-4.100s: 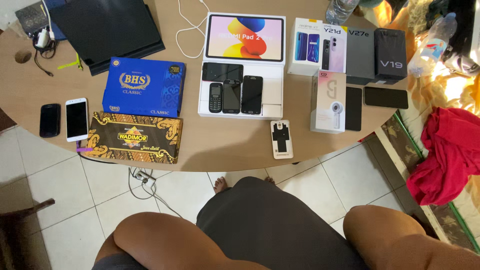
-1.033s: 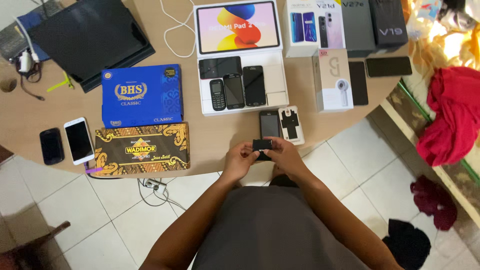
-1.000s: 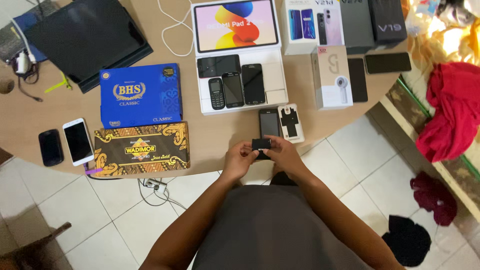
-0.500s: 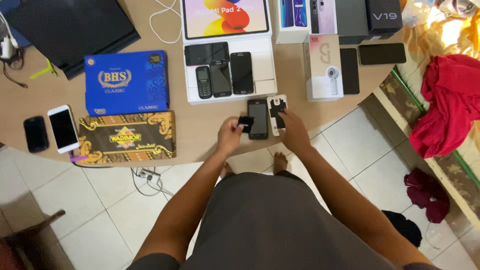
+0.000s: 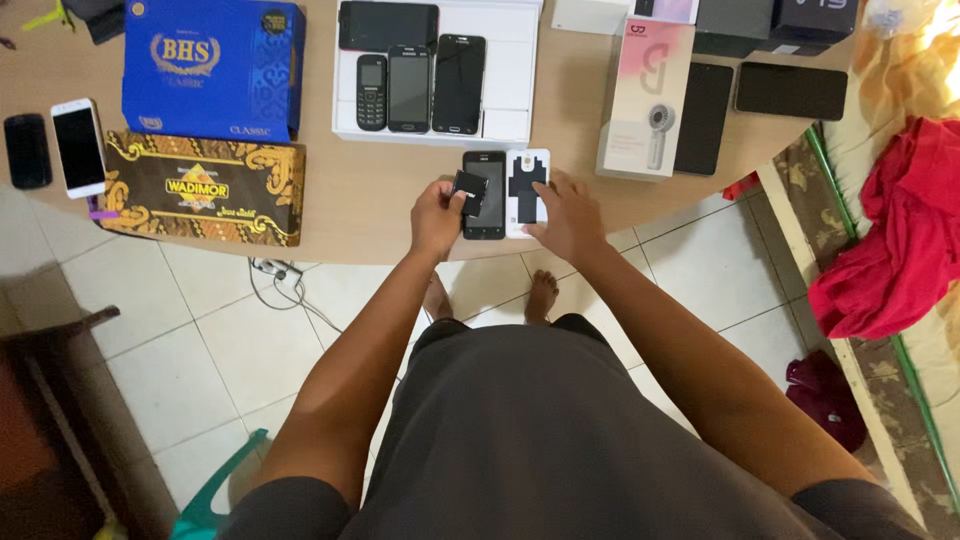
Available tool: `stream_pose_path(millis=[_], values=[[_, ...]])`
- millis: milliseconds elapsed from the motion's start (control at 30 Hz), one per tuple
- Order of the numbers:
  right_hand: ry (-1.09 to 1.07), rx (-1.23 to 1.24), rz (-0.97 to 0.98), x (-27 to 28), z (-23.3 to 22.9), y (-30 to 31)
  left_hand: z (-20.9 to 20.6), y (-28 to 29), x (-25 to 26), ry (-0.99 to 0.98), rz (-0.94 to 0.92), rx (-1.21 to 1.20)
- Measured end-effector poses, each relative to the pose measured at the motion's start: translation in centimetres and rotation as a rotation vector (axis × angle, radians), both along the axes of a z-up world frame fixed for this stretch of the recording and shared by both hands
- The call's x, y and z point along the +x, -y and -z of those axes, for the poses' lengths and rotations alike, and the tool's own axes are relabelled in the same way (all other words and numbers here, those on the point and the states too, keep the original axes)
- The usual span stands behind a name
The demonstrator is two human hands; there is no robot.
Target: The person disassembles several mobile phones on a table. They remove back covers, batteries, and SIM cards from each device, then place the components and phones in a row on the table.
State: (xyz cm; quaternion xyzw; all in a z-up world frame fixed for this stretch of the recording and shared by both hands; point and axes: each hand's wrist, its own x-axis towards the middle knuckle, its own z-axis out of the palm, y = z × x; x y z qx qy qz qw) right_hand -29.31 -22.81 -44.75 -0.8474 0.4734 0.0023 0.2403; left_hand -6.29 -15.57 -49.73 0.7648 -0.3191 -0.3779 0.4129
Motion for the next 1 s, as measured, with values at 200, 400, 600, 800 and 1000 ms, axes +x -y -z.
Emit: stream_pose_path(millis=[200, 400, 600, 800, 1000], values=[[0.129, -0.013, 0.015, -0.8, 1.5, 0.0, -0.7, 0.2, -0.5, 0.003, 0.013, -0.015], [0.123, -0.021, 0.034, -1.3, 2.5, 0.0, -0.1, 0.5, -0.7, 0.066, 0.061, 0.019], [0.153, -0.04, 0.028, -1.3, 2.0, -0.1, 0.6, 0.9, 0.3, -0.145, -0.016, 0.01], [0.36, -0.102, 0.104, -1.6, -0.2, -1.7, 0.6, -0.7, 0.9, -0.182, -0.018, -0.043], [0.734, 0.454, 0.447, -0.1, -1.0, -3.9, 0.9, -1.4, -2.8, -0.546, 0.145, 0.013]])
